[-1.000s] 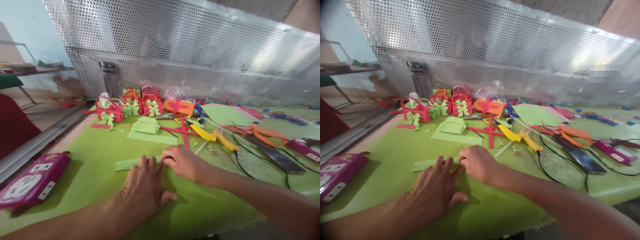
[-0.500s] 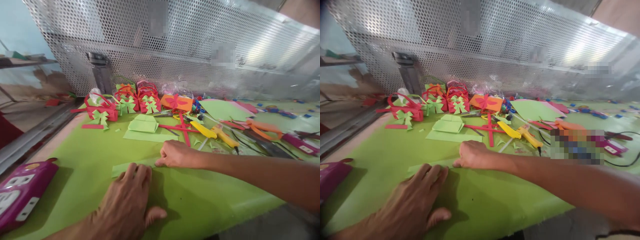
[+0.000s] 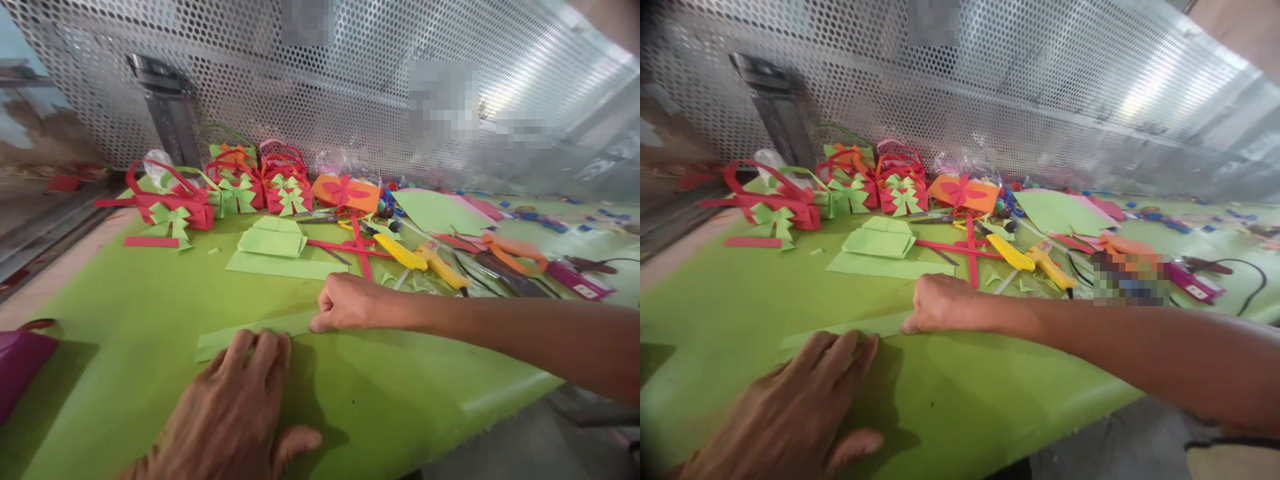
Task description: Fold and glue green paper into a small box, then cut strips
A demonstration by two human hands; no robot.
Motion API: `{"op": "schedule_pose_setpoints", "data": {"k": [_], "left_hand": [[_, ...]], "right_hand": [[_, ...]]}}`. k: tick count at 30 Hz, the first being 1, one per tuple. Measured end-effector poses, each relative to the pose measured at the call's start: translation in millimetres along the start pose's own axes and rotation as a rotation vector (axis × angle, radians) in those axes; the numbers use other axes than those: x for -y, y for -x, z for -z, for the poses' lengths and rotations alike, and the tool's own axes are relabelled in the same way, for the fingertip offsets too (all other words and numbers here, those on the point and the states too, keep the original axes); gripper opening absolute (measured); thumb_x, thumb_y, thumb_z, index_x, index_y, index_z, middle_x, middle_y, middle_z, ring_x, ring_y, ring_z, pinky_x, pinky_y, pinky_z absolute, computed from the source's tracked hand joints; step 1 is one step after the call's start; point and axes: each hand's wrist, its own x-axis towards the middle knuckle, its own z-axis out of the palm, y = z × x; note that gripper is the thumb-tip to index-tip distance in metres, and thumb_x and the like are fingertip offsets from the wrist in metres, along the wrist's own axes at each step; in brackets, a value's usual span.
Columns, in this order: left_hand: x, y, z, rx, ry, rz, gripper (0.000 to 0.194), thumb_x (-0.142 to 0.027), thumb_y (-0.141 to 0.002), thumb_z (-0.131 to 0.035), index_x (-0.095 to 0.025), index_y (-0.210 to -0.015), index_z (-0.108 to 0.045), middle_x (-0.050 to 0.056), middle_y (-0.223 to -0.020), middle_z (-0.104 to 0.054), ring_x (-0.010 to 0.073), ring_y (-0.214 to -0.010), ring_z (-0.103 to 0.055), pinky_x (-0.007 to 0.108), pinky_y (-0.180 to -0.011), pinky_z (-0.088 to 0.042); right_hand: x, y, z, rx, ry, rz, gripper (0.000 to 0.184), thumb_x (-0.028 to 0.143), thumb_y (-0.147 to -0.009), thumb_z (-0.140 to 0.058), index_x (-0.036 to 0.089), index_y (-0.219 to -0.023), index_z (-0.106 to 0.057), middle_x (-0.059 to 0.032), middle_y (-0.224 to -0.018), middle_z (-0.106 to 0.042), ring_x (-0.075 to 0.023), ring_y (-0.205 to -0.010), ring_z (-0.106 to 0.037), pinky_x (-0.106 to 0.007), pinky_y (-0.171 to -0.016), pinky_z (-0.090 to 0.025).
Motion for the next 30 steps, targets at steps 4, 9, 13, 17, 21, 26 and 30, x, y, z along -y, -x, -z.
{"op": "schedule_pose_setpoints", "data": {"k": [4,9,13,17,21,26,30], "left_hand": [[1.2,1.7,-3.3,-0.047,-0.062,-0.029,0.068,-0.071,-0.074,-0.039,-0.017,-0.109,-0.059,0.012,-0.100,-0.055,0.0301,-0.089,-0.050,0.046,-0.069,-0.051],[-1.6,3.6,-0.7,-0.055,-0.127,-0.036,0.066,-0.067,-0.076,-0.042,-0.014,-0.112,-0.059,0.014,-0.106,-0.056,0.0334,-0.096,-0.048,0.049,-0.075,-0.050],[-3.3,4.0,0.4,-0.040,-0.121,-0.031,0.061,-0.062,-0.078,-0.046,-0.014,-0.113,-0.059,0.015,-0.108,-0.056,0.0333,-0.097,-0.048,0.050,-0.077,-0.049],[-4.4,3.5,1.8,-0.014,-0.095,-0.008,0.064,-0.061,-0.077,-0.047,-0.012,-0.118,-0.055,0.016,-0.111,-0.055,0.0343,-0.101,-0.047,0.050,-0.078,-0.049],[-5.1,3.5,4.7,0.018,-0.074,0.036,0.065,-0.059,-0.077,-0.050,-0.011,-0.120,-0.052,0.017,-0.111,-0.055,0.0345,-0.101,-0.048,0.051,-0.078,-0.049],[-2.5,4.5,3.1,-0.049,-0.087,0.025,0.062,-0.056,-0.079,-0.049,-0.012,-0.122,-0.050,0.016,-0.112,-0.054,0.0333,-0.102,-0.048,0.049,-0.078,-0.049],[5.9,7.8,-4.7,-0.113,-0.105,-0.017,0.061,-0.060,-0.081,-0.042,-0.017,-0.122,-0.051,0.014,-0.116,-0.054,0.0329,-0.106,-0.047,0.048,-0.081,-0.048]], "right_hand": [[-12.4,7.0,0.2,-0.012,-0.033,-0.015,0.029,0.037,-0.062,-0.057,0.018,-0.044,-0.045,0.0056,-0.044,-0.036,-0.0069,-0.044,-0.034,-0.022,-0.042,-0.023],[-30.3,14.8,-0.7,-0.020,-0.068,-0.040,0.027,0.036,-0.063,-0.057,0.018,-0.046,-0.046,0.0065,-0.043,-0.035,-0.0065,-0.043,-0.033,-0.022,-0.041,-0.021],[-45.3,20.4,-1.9,-0.023,-0.090,-0.053,0.030,0.035,-0.064,-0.056,0.018,-0.045,-0.041,0.0076,-0.042,-0.032,-0.0056,-0.041,-0.030,-0.022,-0.041,-0.019],[-52.4,27.5,1.1,-0.003,-0.118,-0.043,0.032,0.034,-0.066,-0.054,0.019,-0.045,-0.037,0.0088,-0.041,-0.028,-0.0049,-0.039,-0.026,-0.022,-0.040,-0.017],[-56.3,30.7,4.9,0.016,-0.131,-0.039,0.029,0.032,-0.066,-0.054,0.019,-0.045,-0.038,0.0087,-0.041,-0.029,-0.0050,-0.039,-0.025,-0.022,-0.039,-0.016],[-63.9,31.9,4.9,0.023,-0.120,-0.048,0.024,0.030,-0.066,-0.052,0.018,-0.048,-0.042,0.0080,-0.042,-0.033,-0.0055,-0.038,-0.026,-0.022,-0.039,-0.016],[-59.8,37.6,7.2,-0.012,-0.056,-0.055,0.024,0.023,-0.066,-0.051,0.018,-0.045,-0.039,0.0074,-0.040,-0.032,-0.0061,-0.039,-0.028,-0.023,-0.041,-0.018]]}}
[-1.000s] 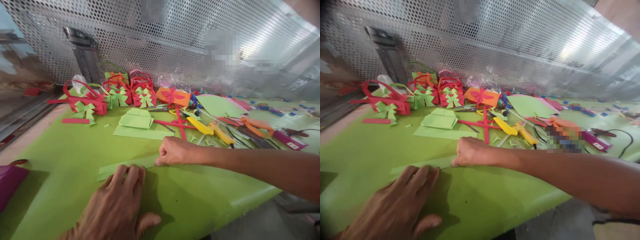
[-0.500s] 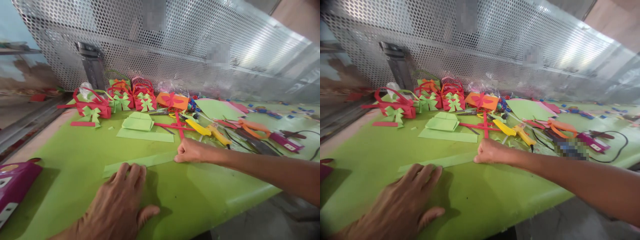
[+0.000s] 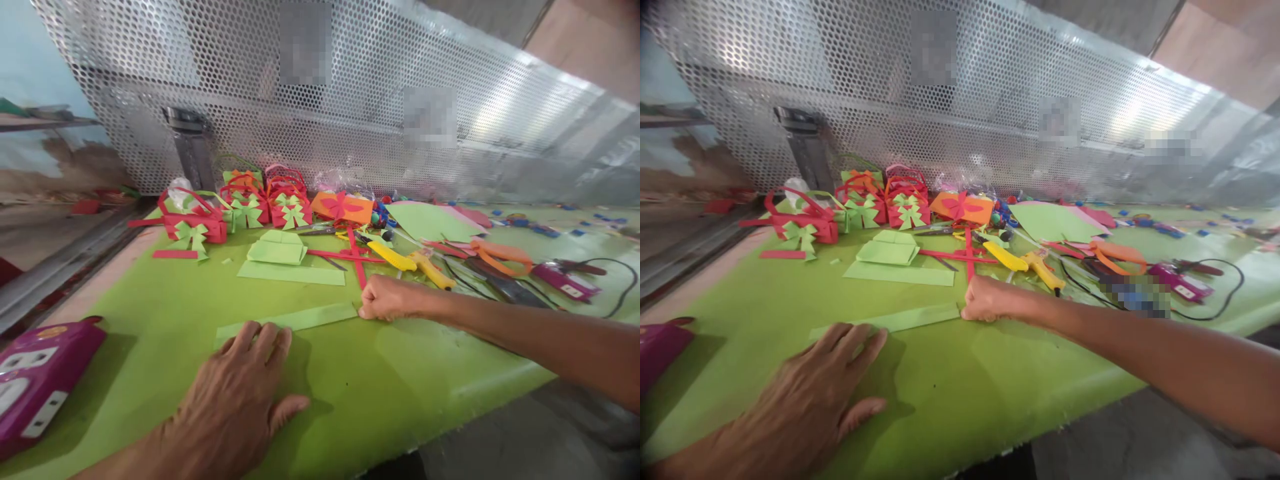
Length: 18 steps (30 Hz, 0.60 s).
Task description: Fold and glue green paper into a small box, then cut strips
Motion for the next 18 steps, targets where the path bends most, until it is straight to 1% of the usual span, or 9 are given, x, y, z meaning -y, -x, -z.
{"op": "schedule_pose_setpoints", "data": {"k": [3,5,8,10,12,13,15,17,18], "left_hand": [[10.9,1.9,-4.6,-0.046,0.002,-0.040,0.063,-0.061,-0.082,-0.038,-0.020,-0.128,-0.045,0.014,-0.128,-0.049,0.0337,-0.116,-0.042,0.049,-0.087,-0.046],[20.3,0.7,-3.5,-0.036,0.013,-0.110,0.064,-0.061,-0.082,-0.038,-0.019,-0.132,-0.041,0.014,-0.135,-0.044,0.0333,-0.124,-0.036,0.050,-0.095,-0.040],[35.3,-3.7,4.0,0.048,0.022,-0.186,0.060,-0.055,-0.087,-0.035,-0.019,-0.135,-0.036,0.012,-0.142,-0.037,0.0297,-0.131,-0.029,0.049,-0.102,-0.033],[43.8,-6.3,10.1,0.086,0.022,-0.179,0.057,-0.051,-0.089,-0.034,-0.019,-0.136,-0.035,0.012,-0.144,-0.033,0.0283,-0.133,-0.026,0.048,-0.105,-0.029],[49.4,-7.7,15.8,0.117,0.033,-0.177,0.054,-0.048,-0.090,-0.034,-0.021,-0.136,-0.034,0.010,-0.146,-0.031,0.0266,-0.134,-0.023,0.046,-0.107,-0.027],[50.6,-8.3,18.6,0.129,0.040,-0.174,0.052,-0.046,-0.091,-0.035,-0.022,-0.137,-0.034,0.009,-0.146,-0.031,0.0258,-0.134,-0.023,0.045,-0.107,-0.026],[49.1,-11.2,25.2,0.123,0.057,-0.154,0.047,-0.041,-0.091,-0.036,-0.024,-0.135,-0.036,0.008,-0.144,-0.034,0.0245,-0.133,-0.027,0.044,-0.106,-0.028],[42.3,-18.2,33.4,0.062,0.079,-0.090,0.039,-0.034,-0.091,-0.039,-0.022,-0.127,-0.048,0.010,-0.137,-0.045,0.0239,-0.128,-0.036,0.042,-0.103,-0.032],[37.3,-23.7,37.8,0.016,0.098,-0.029,0.034,-0.030,-0.090,-0.040,-0.019,-0.118,-0.056,0.011,-0.129,-0.052,0.0235,-0.122,-0.042,0.040,-0.100,-0.036]], "right_hand": [[12.9,9.5,3.3,-0.096,0.086,0.049,0.026,0.016,-0.067,-0.049,0.018,-0.042,-0.038,0.0069,-0.040,-0.028,-0.0066,-0.041,-0.027,-0.024,-0.044,-0.019],[23.3,16.8,2.9,-0.169,0.129,0.130,0.024,0.015,-0.072,-0.047,0.017,-0.048,-0.045,0.0051,-0.046,-0.036,-0.0080,-0.046,-0.033,-0.025,-0.048,-0.022],[34.2,24.5,-6.7,-0.233,0.192,0.312,0.020,0.018,-0.083,-0.045,0.016,-0.069,-0.059,0.0005,-0.068,-0.055,-0.0111,-0.064,-0.047,-0.025,-0.060,-0.030],[35.8,25.1,-18.5,-0.250,0.308,0.483,0.016,0.023,-0.087,-0.047,0.017,-0.081,-0.061,-0.0021,-0.080,-0.059,-0.0129,-0.070,-0.050,-0.026,-0.063,-0.033],[34.2,21.9,-31.3,-0.279,0.406,0.594,0.016,0.028,-0.087,-0.050,0.017,-0.093,-0.060,-0.0036,-0.085,-0.059,-0.0156,-0.075,-0.052,-0.028,-0.065,-0.037],[33.0,19.4,-37.0,-0.304,0.436,0.623,0.020,0.031,-0.086,-0.050,0.017,-0.096,-0.059,-0.0044,-0.087,-0.059,-0.0169,-0.077,-0.052,-0.029,-0.067,-0.038],[31.2,14.0,-45.9,-0.357,0.470,0.657,0.026,0.037,-0.086,-0.050,0.016,-0.097,-0.059,-0.0056,-0.088,-0.059,-0.0193,-0.082,-0.052,-0.032,-0.071,-0.040],[30.7,9.7,-51.4,-0.409,0.487,0.679,0.033,0.044,-0.084,-0.051,0.014,-0.095,-0.061,-0.0066,-0.087,-0.059,-0.0207,-0.084,-0.052,-0.035,-0.075,-0.041],[30.7,8.2,-53.4,-0.434,0.492,0.694,0.036,0.046,-0.083,-0.051,0.013,-0.094,-0.061,-0.0069,-0.086,-0.059,-0.0209,-0.084,-0.052,-0.036,-0.075,-0.041]]}}
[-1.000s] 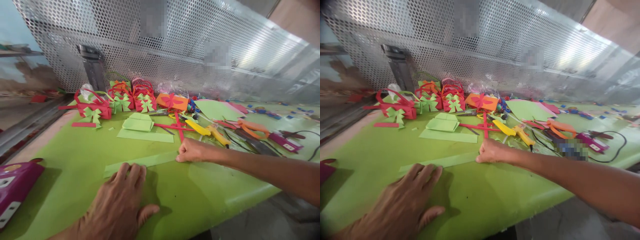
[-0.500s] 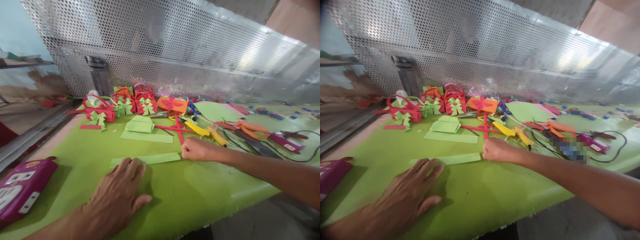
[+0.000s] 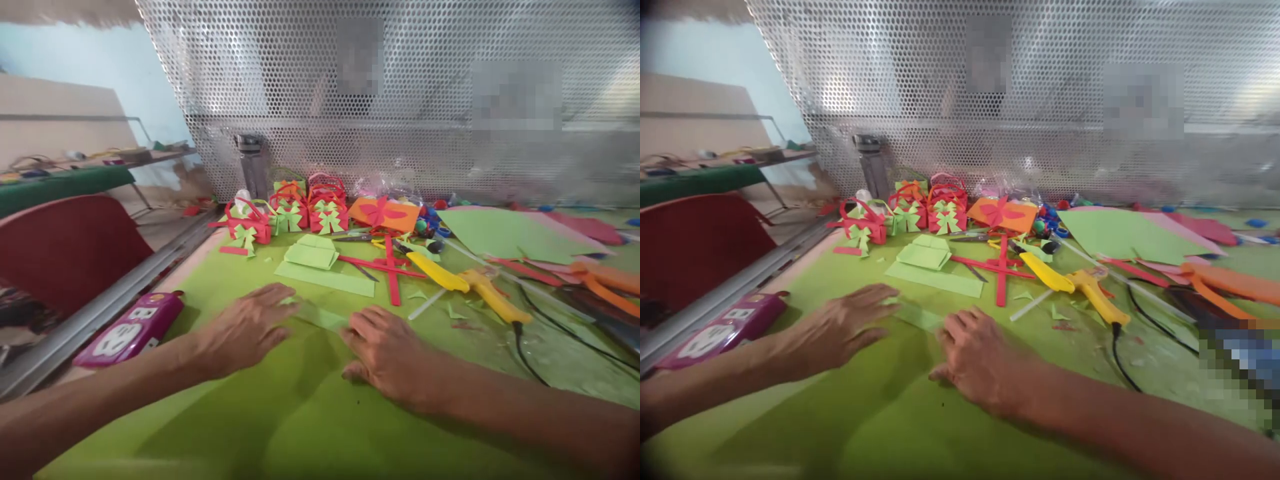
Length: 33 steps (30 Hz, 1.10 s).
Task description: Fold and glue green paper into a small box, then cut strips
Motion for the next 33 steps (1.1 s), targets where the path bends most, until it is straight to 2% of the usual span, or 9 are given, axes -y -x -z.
{"op": "schedule_pose_setpoints", "data": {"k": [2,4,6,8,12,17,22,29,33], "left_hand": [[-11.3,-15.1,6.6,-0.054,0.089,0.158,0.027,-0.030,-0.087,-0.043,-0.015,-0.091,-0.065,0.009,-0.096,-0.066,0.0207,-0.092,-0.059,0.034,-0.082,-0.045],[-20.4,-33.0,9.5,0.155,0.316,0.365,0.027,-0.034,-0.082,-0.047,-0.015,-0.073,-0.063,0.002,-0.066,-0.063,0.0143,-0.062,-0.057,0.025,-0.060,-0.045],[-24.3,-50.4,8.2,0.267,0.394,0.414,0.026,-0.036,-0.075,-0.053,-0.016,-0.060,-0.059,-0.002,-0.047,-0.054,0.0110,-0.046,-0.051,0.021,-0.046,-0.039],[-23.0,-64.1,4.2,0.377,0.461,0.441,0.031,-0.037,-0.070,-0.056,-0.016,-0.048,-0.054,-0.003,-0.039,-0.050,0.0091,-0.038,-0.046,0.019,-0.041,-0.037],[-15.3,-77.6,-1.9,0.526,0.547,0.492,0.034,-0.040,-0.062,-0.065,-0.016,-0.043,-0.051,-0.002,-0.037,-0.051,0.0095,-0.035,-0.048,0.020,-0.039,-0.039],[-12.3,-80.8,-0.2,0.586,0.590,0.558,0.029,-0.035,-0.060,-0.068,-0.015,-0.045,-0.053,-0.002,-0.039,-0.054,0.0102,-0.037,-0.051,0.020,-0.038,-0.039],[-3.9,-77.6,-0.5,0.588,0.621,0.605,0.029,-0.034,-0.058,-0.069,-0.014,-0.045,-0.054,-0.001,-0.039,-0.054,0.0107,-0.037,-0.052,0.020,-0.035,-0.037],[18.0,-63.0,-0.6,0.515,0.625,0.685,0.027,-0.034,-0.059,-0.069,-0.015,-0.047,-0.054,-0.002,-0.038,-0.054,0.0103,-0.035,-0.050,0.019,-0.033,-0.036],[33.0,-56.1,1.4,0.495,0.632,0.729,0.027,-0.033,-0.058,-0.070,-0.015,-0.046,-0.053,-0.001,-0.039,-0.055,0.0102,-0.035,-0.050,0.019,-0.033,-0.036]], "right_hand": [[0.8,-0.5,-3.6,-0.043,0.012,0.012,0.040,0.050,-0.081,-0.052,0.013,-0.093,-0.062,-0.0069,-0.086,-0.059,-0.0207,-0.083,-0.051,-0.036,-0.075,-0.041],[1.4,0.1,-6.9,-0.070,0.020,0.026,0.041,0.052,-0.079,-0.053,0.013,-0.091,-0.062,-0.0061,-0.084,-0.059,-0.0206,-0.081,-0.051,-0.037,-0.075,-0.040],[1.5,1.5,-10.2,-0.088,0.032,0.045,0.041,0.053,-0.079,-0.053,0.014,-0.088,-0.062,-0.0060,-0.084,-0.059,-0.0211,-0.080,-0.050,-0.039,-0.074,-0.040],[1.5,3.0,-13.3,-0.109,0.047,0.066,0.039,0.052,-0.081,-0.050,0.015,-0.086,-0.062,-0.0063,-0.083,-0.058,-0.0214,-0.079,-0.050,-0.040,-0.074,-0.040],[2.2,5.2,-17.4,-0.143,0.051,0.067,0.036,0.049,-0.083,-0.050,0.016,-0.088,-0.062,-0.0052,-0.080,-0.055,-0.0200,-0.076,-0.047,-0.040,-0.073,-0.041],[3.6,7.4,-21.3,-0.187,0.043,0.078,0.031,0.046,-0.081,-0.055,0.017,-0.093,-0.061,-0.0036,-0.081,-0.052,-0.0189,-0.076,-0.045,-0.040,-0.074,-0.040],[3.6,7.9,-24.8,-0.177,0.012,0.068,0.029,0.044,-0.082,-0.055,0.018,-0.094,-0.060,-0.0032,-0.082,-0.053,-0.0187,-0.076,-0.046,-0.041,-0.075,-0.040],[4.1,7.1,-23.8,-0.139,0.035,0.070,0.026,0.040,-0.082,-0.056,0.017,-0.095,-0.059,-0.0039,-0.088,-0.057,-0.0202,-0.078,-0.048,-0.046,-0.082,-0.038],[4.7,6.2,-22.8,-0.153,0.052,0.058,0.032,0.045,-0.080,-0.057,0.016,-0.094,-0.059,-0.0043,-0.085,-0.058,-0.0204,-0.077,-0.049,-0.045,-0.081,-0.037]]}}
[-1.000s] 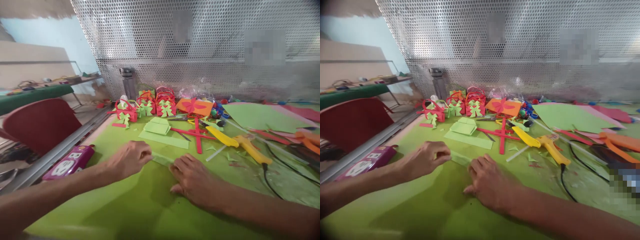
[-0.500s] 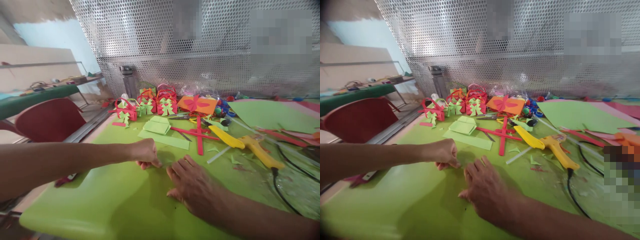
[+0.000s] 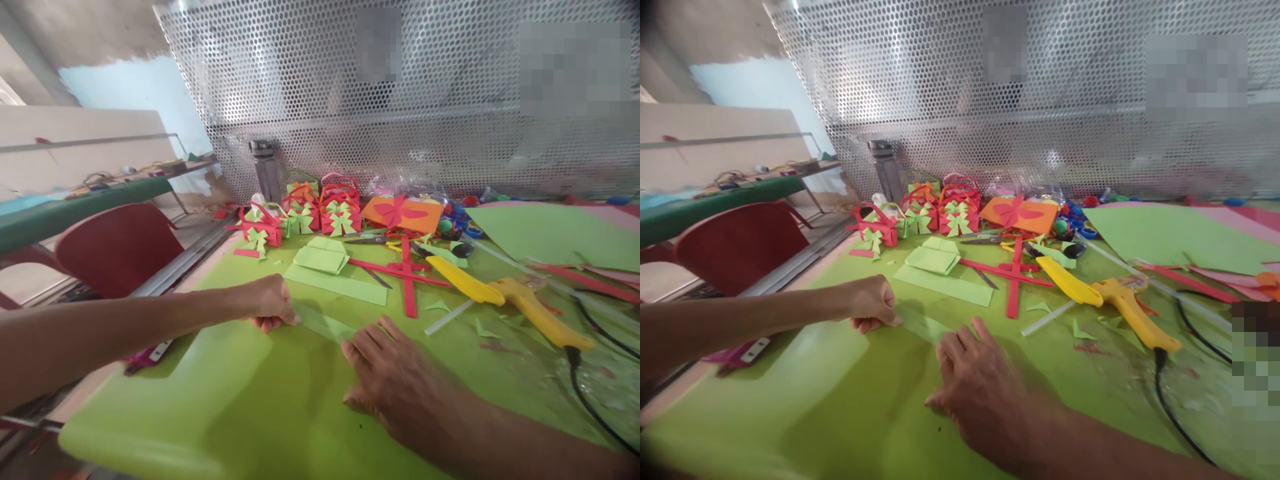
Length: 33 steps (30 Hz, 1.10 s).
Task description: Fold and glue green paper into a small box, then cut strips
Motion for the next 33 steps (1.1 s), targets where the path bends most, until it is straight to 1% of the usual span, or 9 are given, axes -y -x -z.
{"op": "schedule_pose_setpoints", "data": {"k": [6,13,19,21,24,25,27,28,33], "left_hand": [[25.3,0.8,19.3,-0.074,0.042,0.043,0.031,-0.038,-0.056,-0.071,-0.016,-0.046,-0.052,-0.002,-0.039,-0.054,0.0084,-0.034,-0.047,0.018,-0.032,-0.033],[52.5,-1.8,35.5,-0.145,0.040,0.087,0.034,-0.042,-0.054,-0.072,-0.016,-0.049,-0.052,0.000,-0.042,-0.054,0.0101,-0.035,-0.049,0.019,-0.032,-0.033],[49.5,18.3,42.9,-0.344,-0.137,-0.005,0.033,-0.038,-0.064,-0.065,-0.016,-0.045,-0.049,0.003,-0.043,-0.056,0.0143,-0.040,-0.054,0.024,-0.040,-0.041],[39.3,32.8,31.7,-0.467,-0.231,-0.105,0.030,-0.035,-0.070,-0.061,-0.015,-0.051,-0.053,0.004,-0.049,-0.059,0.0158,-0.050,-0.058,0.026,-0.051,-0.046],[21.9,51.4,-4.3,-0.585,-0.338,-0.312,0.020,-0.034,-0.081,-0.053,-0.016,-0.081,-0.062,0.007,-0.085,-0.067,0.0199,-0.084,-0.061,0.032,-0.076,-0.047],[16.9,54.7,-18.7,-0.572,-0.382,-0.430,0.020,-0.034,-0.082,-0.054,-0.017,-0.088,-0.063,0.007,-0.097,-0.066,0.0199,-0.095,-0.059,0.032,-0.084,-0.045],[9.5,56.0,-44.5,-0.579,-0.644,-0.818,0.025,-0.032,-0.088,-0.048,-0.015,-0.100,-0.062,0.010,-0.110,-0.063,0.0228,-0.104,-0.055,0.036,-0.089,-0.043],[6.9,54.1,-54.0,-0.596,-0.735,-0.901,0.026,-0.030,-0.088,-0.049,-0.014,-0.105,-0.060,0.012,-0.116,-0.061,0.0252,-0.109,-0.053,0.040,-0.091,-0.042],[1.1,31.3,-66.1,-0.573,-0.864,-0.892,0.032,-0.035,-0.088,-0.049,-0.011,-0.107,-0.058,0.010,-0.097,-0.064,0.0221,-0.088,-0.058,0.036,-0.079,-0.048]], "right_hand": [[-1.0,-1.2,-3.7,-0.088,0.020,-0.001,0.039,0.051,-0.073,-0.063,0.015,-0.088,-0.062,-0.0044,-0.083,-0.061,-0.0203,-0.075,-0.050,-0.043,-0.080,-0.036],[-1.9,1.3,-4.4,-0.135,0.037,0.019,0.038,0.048,-0.076,-0.061,0.015,-0.094,-0.062,-0.0046,-0.084,-0.062,-0.0206,-0.076,-0.051,-0.043,-0.080,-0.036],[-3.3,1.2,3.5,-0.098,0.048,0.025,0.036,0.044,-0.082,-0.055,0.014,-0.101,-0.060,-0.0054,-0.084,-0.062,-0.0208,-0.079,-0.053,-0.047,-0.085,-0.036],[-5.0,1.6,5.3,-0.058,0.047,0.019,0.035,0.042,-0.083,-0.055,0.014,-0.104,-0.059,-0.0053,-0.085,-0.062,-0.0213,-0.081,-0.055,-0.049,-0.088,-0.035],[-8.5,3.0,7.8,-0.018,0.089,0.041,0.031,0.036,-0.084,-0.055,0.013,-0.104,-0.058,-0.0055,-0.086,-0.062,-0.0216,-0.084,-0.056,-0.050,-0.090,-0.035],[-9.6,3.5,8.9,-0.013,0.119,0.052,0.027,0.032,-0.084,-0.055,0.013,-0.103,-0.058,-0.0054,-0.085,-0.062,-0.0212,-0.083,-0.056,-0.049,-0.091,-0.035],[-11.2,4.4,12.6,-0.008,0.191,0.061,0.019,0.022,-0.083,-0.056,0.012,-0.099,-0.060,-0.0042,-0.080,-0.061,-0.0194,-0.077,-0.056,-0.048,-0.090,-0.036],[-11.6,4.6,15.0,0.000,0.227,0.057,0.016,0.017,-0.081,-0.056,0.012,-0.096,-0.060,-0.0036,-0.077,-0.061,-0.0187,-0.074,-0.056,-0.047,-0.089,-0.037],[-11.3,3.0,27.4,0.128,0.375,0.058,0.014,0.002,-0.071,-0.054,0.011,-0.078,-0.061,-0.0053,-0.067,-0.059,-0.0180,-0.063,-0.053,-0.039,-0.068,-0.043]]}}
